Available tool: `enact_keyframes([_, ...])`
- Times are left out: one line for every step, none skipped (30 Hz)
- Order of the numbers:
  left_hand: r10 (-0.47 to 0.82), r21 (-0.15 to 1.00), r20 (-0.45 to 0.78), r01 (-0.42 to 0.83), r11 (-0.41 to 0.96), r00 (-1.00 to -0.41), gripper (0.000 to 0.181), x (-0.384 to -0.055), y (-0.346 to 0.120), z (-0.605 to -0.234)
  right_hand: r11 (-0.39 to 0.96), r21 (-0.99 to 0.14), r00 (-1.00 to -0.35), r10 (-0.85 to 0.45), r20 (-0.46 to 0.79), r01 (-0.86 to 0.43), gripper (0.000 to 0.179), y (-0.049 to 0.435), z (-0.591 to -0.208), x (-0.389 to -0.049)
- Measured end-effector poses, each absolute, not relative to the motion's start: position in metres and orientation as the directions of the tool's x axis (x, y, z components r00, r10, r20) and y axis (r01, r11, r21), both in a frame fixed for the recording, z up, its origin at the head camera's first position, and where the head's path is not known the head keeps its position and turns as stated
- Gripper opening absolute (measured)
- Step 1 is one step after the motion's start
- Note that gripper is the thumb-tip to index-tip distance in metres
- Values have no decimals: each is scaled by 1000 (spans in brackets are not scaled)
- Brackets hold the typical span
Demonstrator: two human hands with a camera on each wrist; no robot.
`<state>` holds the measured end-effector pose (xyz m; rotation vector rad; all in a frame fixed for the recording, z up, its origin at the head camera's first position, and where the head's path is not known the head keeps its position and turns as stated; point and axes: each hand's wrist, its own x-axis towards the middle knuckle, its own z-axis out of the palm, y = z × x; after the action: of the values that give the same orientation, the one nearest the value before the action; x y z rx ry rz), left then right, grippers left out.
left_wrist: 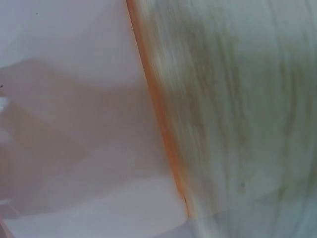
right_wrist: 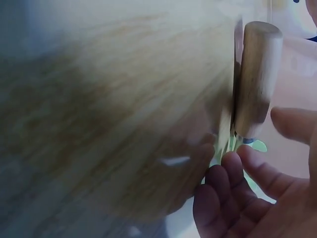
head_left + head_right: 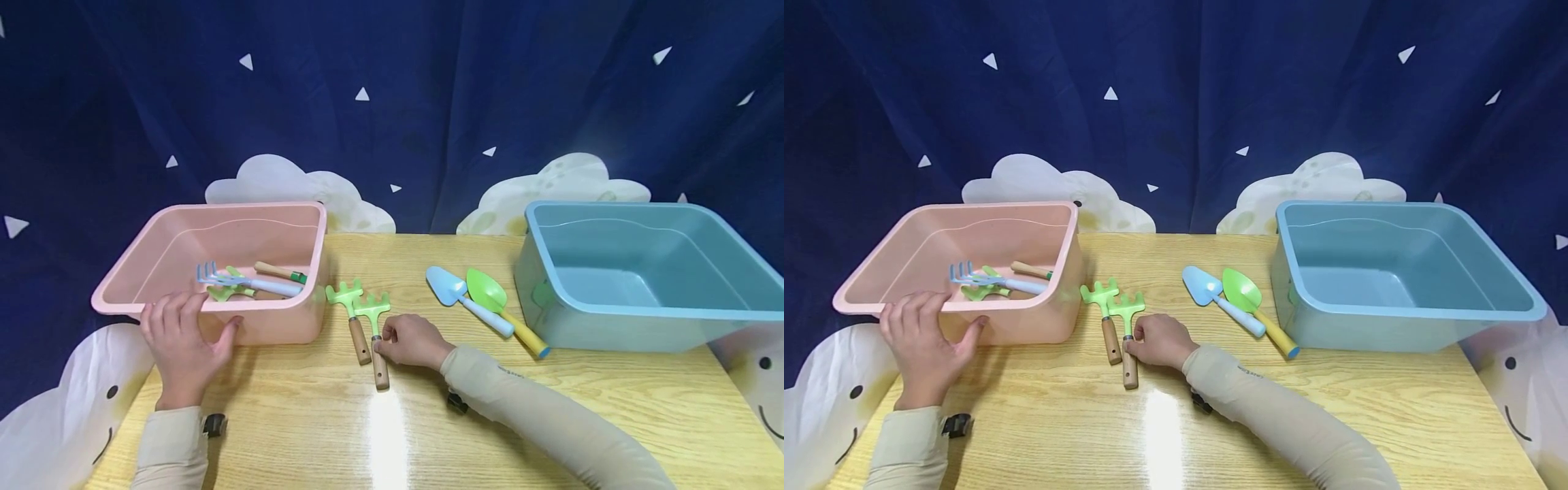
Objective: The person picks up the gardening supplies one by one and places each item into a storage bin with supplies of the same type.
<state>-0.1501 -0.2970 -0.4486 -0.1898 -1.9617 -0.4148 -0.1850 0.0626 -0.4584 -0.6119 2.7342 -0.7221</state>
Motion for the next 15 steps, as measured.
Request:
enact_keyframes([-54, 201, 908, 316, 927, -416, 68, -150, -297, -449, 789, -516, -880, -458, -130, -334, 24, 62, -459, -184])
enact_keyframes([-54, 200, 908, 316, 927, -416, 68, -150, -297, -449, 789, -511, -878, -462, -126, -342, 25, 62, -459, -184])
enact_keyframes([-54, 200, 907, 315, 928, -417, 68, -150, -297, -449, 788, -506, -876, -467, -121, -350, 27, 62, -460, -183])
enact_keyframes([-53, 200, 907, 315, 928, -418, 68, -150, -297, -449, 787, -502, -875, -471, -114, -358, 28, 62, -460, -183])
enact_keyframes([-53, 200, 907, 315, 928, -418, 68, -150, -297, -449, 787, -497, -874, -474, -109, -365, 30, 62, -461, -182])
enact_keyframes([-54, 200, 907, 314, 928, -418, 68, -151, -297, -449, 788, -492, -874, -475, -104, -370, 31, 62, -461, -182])
enact_keyframes([-54, 200, 906, 313, 928, -419, 68, -151, -297, -449, 789, -490, -874, -475, -102, -371, 33, 62, -461, -181])
enact_keyframes([-54, 201, 905, 313, 928, -421, 68, -150, -298, -450, 790, -489, -875, -474, -101, -371, 34, 62, -461, -181])
enact_keyframes([-55, 203, 905, 313, 928, -422, 68, -150, -298, -450, 792, -487, -876, -471, -102, -368, 35, 61, -461, -181])
enact_keyframes([-56, 204, 904, 314, 927, -423, 68, -150, -298, -450, 794, -488, -878, -467, -106, -363, 36, 61, -461, -180])
enact_keyframes([-56, 205, 903, 313, 927, -425, 69, -150, -298, -450, 796, -488, -880, -462, -111, -357, 37, 61, -461, -180])
enact_keyframes([-56, 207, 902, 313, 927, -428, 69, -150, -298, -450, 798, -489, -881, -459, -114, -352, 37, 60, -460, -181])
enact_keyframes([-56, 208, 900, 314, 926, -431, 69, -150, -299, -450, 800, -489, -883, -454, -117, -347, 37, 60, -460, -181])
enact_keyframes([-56, 210, 899, 313, 926, -435, 69, -149, -299, -450, 802, -489, -885, -450, -119, -343, 37, 60, -460, -181])
enact_keyframes([-56, 211, 897, 312, 926, -439, 69, -149, -299, -450, 802, -491, -886, -448, -120, -339, 37, 60, -460, -182])
